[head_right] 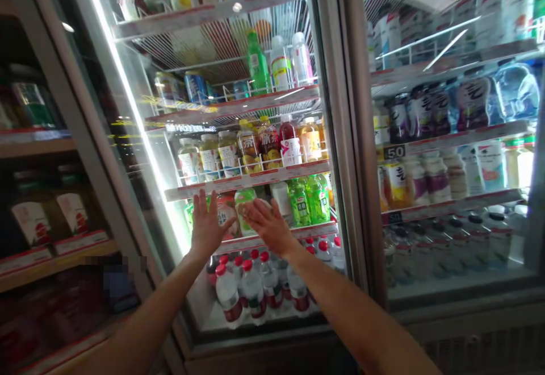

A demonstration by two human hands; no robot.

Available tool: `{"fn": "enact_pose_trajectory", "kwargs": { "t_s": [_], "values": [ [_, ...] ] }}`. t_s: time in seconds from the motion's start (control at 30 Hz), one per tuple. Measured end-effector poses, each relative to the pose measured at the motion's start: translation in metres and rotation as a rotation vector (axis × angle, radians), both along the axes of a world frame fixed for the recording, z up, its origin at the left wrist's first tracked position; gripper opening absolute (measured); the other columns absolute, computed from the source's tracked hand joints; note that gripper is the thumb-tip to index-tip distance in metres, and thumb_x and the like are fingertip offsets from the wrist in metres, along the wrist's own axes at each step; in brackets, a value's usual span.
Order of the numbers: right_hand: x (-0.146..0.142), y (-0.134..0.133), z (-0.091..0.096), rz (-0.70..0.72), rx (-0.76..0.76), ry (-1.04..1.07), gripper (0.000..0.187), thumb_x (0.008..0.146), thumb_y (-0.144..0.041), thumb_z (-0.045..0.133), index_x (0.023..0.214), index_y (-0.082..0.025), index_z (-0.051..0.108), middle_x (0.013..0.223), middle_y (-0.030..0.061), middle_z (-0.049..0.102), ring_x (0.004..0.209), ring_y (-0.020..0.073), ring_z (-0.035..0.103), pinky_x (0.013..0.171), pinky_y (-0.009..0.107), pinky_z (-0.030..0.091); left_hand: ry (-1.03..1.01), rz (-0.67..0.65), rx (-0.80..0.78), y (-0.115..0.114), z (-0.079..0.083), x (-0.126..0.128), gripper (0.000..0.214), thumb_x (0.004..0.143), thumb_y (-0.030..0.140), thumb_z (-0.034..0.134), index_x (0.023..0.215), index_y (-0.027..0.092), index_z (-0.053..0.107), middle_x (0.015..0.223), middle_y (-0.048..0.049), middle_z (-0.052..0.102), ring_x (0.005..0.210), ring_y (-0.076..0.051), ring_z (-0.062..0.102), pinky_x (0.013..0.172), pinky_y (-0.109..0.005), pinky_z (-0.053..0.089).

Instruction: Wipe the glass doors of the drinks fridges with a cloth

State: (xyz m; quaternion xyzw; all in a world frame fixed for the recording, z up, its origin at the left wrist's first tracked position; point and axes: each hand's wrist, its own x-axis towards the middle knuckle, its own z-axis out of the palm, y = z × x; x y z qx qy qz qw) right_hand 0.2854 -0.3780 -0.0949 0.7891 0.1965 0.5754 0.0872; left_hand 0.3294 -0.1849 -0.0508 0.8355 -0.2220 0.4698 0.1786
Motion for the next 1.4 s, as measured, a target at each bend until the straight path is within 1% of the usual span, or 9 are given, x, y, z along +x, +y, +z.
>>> {"fn": "enact_pose_trajectory", "kwargs": {
  "t_s": [0.23, 0.33, 0.5, 0.57, 0.77, 1.03, 1.13, 1.27, 1.4],
  "values": [
    [-0.017, -0.089, 0.017, -0.223, 0.491, -0.254, 0.048, 0.087, -0.015, 0.042, 0.133, -0.026, 0.045, 0.149, 0.0105, 0.027, 0.137, 0.027, 0.026, 0.107, 0.056, 0.022, -0.018, -0.017, 0.003, 0.0, -0.005, 0.0, 0.081, 0.079, 0.047, 0.058, 0.145, 0.021, 0.017, 0.154, -0.0161, 0.007, 0.141, -0.032, -0.001, 0.109, -0.058, 0.016],
    [-0.015, -0.067, 0.007, -0.195, 0.463, -0.23, 0.047, 0.087, -0.015, 0.04, 0.132, -0.026, 0.047, 0.147, 0.0106, 0.031, 0.137, 0.0273, 0.024, 0.106, 0.055, 0.025, -0.002, 0.009, -0.002, -0.002, -0.006, -0.002, 0.082, 0.079, 0.044, 0.06, 0.144, 0.02, 0.018, 0.153, -0.0172, 0.007, 0.141, -0.033, 0.0, 0.109, -0.058, 0.017],
    [-0.007, -0.009, -0.021, -0.054, 0.156, -0.04, 0.05, 0.086, -0.013, 0.044, 0.131, -0.033, 0.047, 0.14, 0.0029, 0.044, 0.136, 0.0212, 0.028, 0.112, 0.05, 0.018, 0.01, 0.011, 0.053, 0.003, -0.013, -0.005, 0.083, 0.078, 0.042, 0.061, 0.144, 0.021, 0.018, 0.153, -0.0164, 0.008, 0.141, -0.034, 0.001, 0.108, -0.058, 0.022],
    [-0.012, -0.022, -0.023, -0.068, 0.171, -0.037, 0.053, 0.085, -0.011, 0.044, 0.133, -0.033, 0.045, 0.142, 0.0025, 0.042, 0.135, 0.0213, 0.03, 0.112, 0.05, 0.017, 0.017, 0.008, 0.084, 0.007, -0.02, -0.005, 0.082, 0.077, 0.043, 0.061, 0.144, 0.022, 0.019, 0.153, -0.0155, 0.009, 0.141, -0.034, 0.002, 0.107, -0.058, 0.023],
    [-0.034, -0.101, -0.019, -0.271, 0.54, -0.227, 0.057, 0.084, -0.011, 0.041, 0.139, -0.029, 0.037, 0.151, 0.0105, 0.023, 0.136, 0.029, 0.028, 0.104, 0.058, 0.027, 0.055, 0.015, 0.099, 0.009, -0.035, -0.007, 0.082, 0.076, 0.042, 0.063, 0.144, 0.022, 0.02, 0.153, -0.016, 0.01, 0.14, -0.034, 0.003, 0.106, -0.06, 0.023],
    [-0.014, -0.01, -0.057, -0.07, 0.195, -0.001, 0.051, 0.084, -0.013, 0.044, 0.132, -0.031, 0.047, 0.141, 0.0042, 0.043, 0.136, 0.0233, 0.028, 0.112, 0.05, 0.019, 0.02, 0.026, 0.12, 0.012, -0.037, -0.006, 0.083, 0.075, 0.04, 0.064, 0.144, 0.022, 0.021, 0.153, -0.0159, 0.012, 0.14, -0.033, 0.003, 0.107, -0.057, 0.026],
    [-0.022, -0.029, -0.058, -0.074, 0.14, 0.005, 0.052, 0.084, -0.012, 0.044, 0.133, -0.03, 0.046, 0.14, 0.0037, 0.045, 0.134, 0.0213, 0.032, 0.113, 0.049, 0.016, -0.01, 0.007, 0.165, 0.021, -0.047, -0.005, 0.077, 0.079, 0.04, 0.06, 0.143, 0.022, 0.022, 0.152, -0.0156, 0.014, 0.14, -0.032, 0.006, 0.107, -0.056, 0.026],
    [-0.034, -0.081, -0.049, -0.238, 0.404, -0.164, 0.053, 0.085, -0.012, 0.042, 0.136, -0.026, 0.041, 0.148, 0.0108, 0.031, 0.135, 0.0266, 0.03, 0.108, 0.053, 0.023, -0.004, 0.019, 0.222, 0.032, -0.063, -0.002, 0.072, 0.081, 0.038, 0.058, 0.143, 0.022, 0.025, 0.151, -0.0154, 0.019, 0.14, -0.031, 0.007, 0.107, -0.056, 0.027],
    [-0.025, -0.06, -0.052, -0.231, 0.483, -0.185, 0.054, 0.086, -0.012, 0.04, 0.139, -0.024, 0.037, 0.15, 0.0114, 0.023, 0.138, 0.0277, 0.022, 0.107, 0.052, 0.025, -0.04, 0.047, 0.238, 0.032, -0.069, 0.0, 0.075, 0.081, 0.038, 0.059, 0.144, 0.019, 0.022, 0.151, -0.0169, 0.017, 0.14, -0.032, 0.006, 0.107, -0.056, 0.026]
  ]
}}
